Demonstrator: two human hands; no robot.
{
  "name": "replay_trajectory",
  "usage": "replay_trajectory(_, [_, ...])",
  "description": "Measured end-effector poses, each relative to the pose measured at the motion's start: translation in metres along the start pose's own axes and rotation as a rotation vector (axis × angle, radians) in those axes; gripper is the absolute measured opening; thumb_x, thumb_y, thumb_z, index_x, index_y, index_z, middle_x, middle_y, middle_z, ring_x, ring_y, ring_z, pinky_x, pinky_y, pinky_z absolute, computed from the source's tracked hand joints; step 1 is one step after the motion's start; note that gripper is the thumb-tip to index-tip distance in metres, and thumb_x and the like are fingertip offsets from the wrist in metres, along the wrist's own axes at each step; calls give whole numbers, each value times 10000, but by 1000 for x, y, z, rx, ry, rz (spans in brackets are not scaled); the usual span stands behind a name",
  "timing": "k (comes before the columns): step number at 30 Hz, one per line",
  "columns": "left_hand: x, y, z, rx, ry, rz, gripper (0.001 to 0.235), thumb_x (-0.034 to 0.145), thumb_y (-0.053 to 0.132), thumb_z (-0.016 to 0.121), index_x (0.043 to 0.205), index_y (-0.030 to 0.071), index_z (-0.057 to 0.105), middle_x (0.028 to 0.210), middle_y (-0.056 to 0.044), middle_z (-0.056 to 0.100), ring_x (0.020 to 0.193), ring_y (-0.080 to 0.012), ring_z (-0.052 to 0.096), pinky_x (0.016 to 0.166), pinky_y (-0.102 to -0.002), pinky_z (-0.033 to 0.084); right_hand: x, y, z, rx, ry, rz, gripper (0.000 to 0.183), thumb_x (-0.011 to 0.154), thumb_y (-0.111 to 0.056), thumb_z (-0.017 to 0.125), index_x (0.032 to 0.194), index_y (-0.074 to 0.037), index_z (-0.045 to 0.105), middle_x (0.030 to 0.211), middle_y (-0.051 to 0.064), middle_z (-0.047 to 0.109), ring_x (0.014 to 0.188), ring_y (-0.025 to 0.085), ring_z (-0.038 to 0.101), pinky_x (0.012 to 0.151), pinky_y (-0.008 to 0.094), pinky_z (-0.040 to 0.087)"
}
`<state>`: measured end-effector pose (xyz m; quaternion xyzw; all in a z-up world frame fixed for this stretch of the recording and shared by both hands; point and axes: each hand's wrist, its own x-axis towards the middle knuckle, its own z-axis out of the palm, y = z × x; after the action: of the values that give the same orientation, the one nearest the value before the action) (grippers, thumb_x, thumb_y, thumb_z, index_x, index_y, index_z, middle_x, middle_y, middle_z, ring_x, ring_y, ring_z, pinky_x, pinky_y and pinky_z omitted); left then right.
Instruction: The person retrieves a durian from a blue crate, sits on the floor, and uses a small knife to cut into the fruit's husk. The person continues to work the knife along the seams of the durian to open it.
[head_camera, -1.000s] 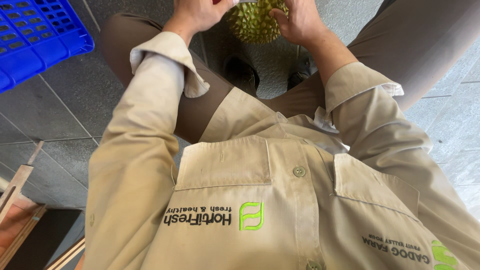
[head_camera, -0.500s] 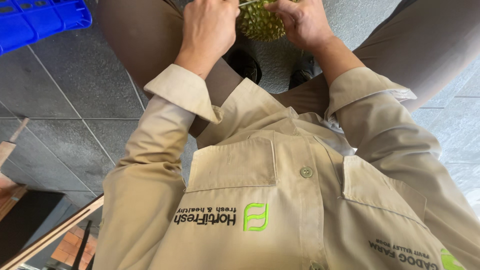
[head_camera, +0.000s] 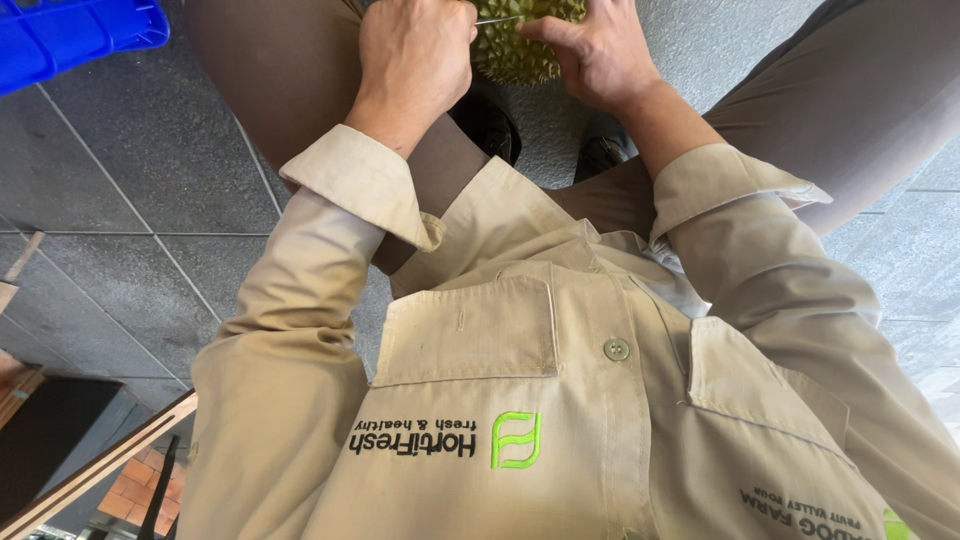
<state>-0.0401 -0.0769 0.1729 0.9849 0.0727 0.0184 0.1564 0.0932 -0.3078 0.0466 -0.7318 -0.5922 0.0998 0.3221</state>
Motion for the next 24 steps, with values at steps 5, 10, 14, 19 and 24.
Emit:
replay_trajectory(5, [-2,-5,10,42,22,84,61,801,86,721,803,63,777,761,-117,689,703,-282,694,608,-406,549,2,0,-2,-16,-9,-9,521,872,46,617,1296,-237,726,1378,186,509,1251,400,501,1030,547,438])
replay_trajectory(10, [-2,-2,26,220,-12,177,128,877,108,708,792,39,775,883,-99,694,828,-244,701,682,-388,569,5,-2,-3,13,-15,7,439,909,27,625,1262,-222,705,1373,181,517,1249,402,500,1032,549,435])
replay_trajectory(14, [3,20,43,387,-97,155,93,742,162,713,758,100,780,975,-120,707,811,-280,704,515,-363,549,7,-2,-4,-35,-15,3,433,873,-7,632,1241,-223,703,1344,203,513,1225,412,494,1027,546,444])
replay_trajectory(19, [14,43,71,591,-271,87,161,723,216,702,720,74,780,928,-128,685,684,-251,659,352,-331,460,6,-1,-4,-56,-76,26,292,925,-90,675,1199,-191,692,1278,184,541,1196,412,520,971,547,437])
replay_trajectory(24, [13,42,88,613,-367,51,168,767,218,699,760,74,786,892,-132,683,675,-267,647,310,-345,381,11,-3,-1,-61,-173,77,196,935,-172,682,1129,-162,654,1210,165,563,1109,388,540,895,514,434])
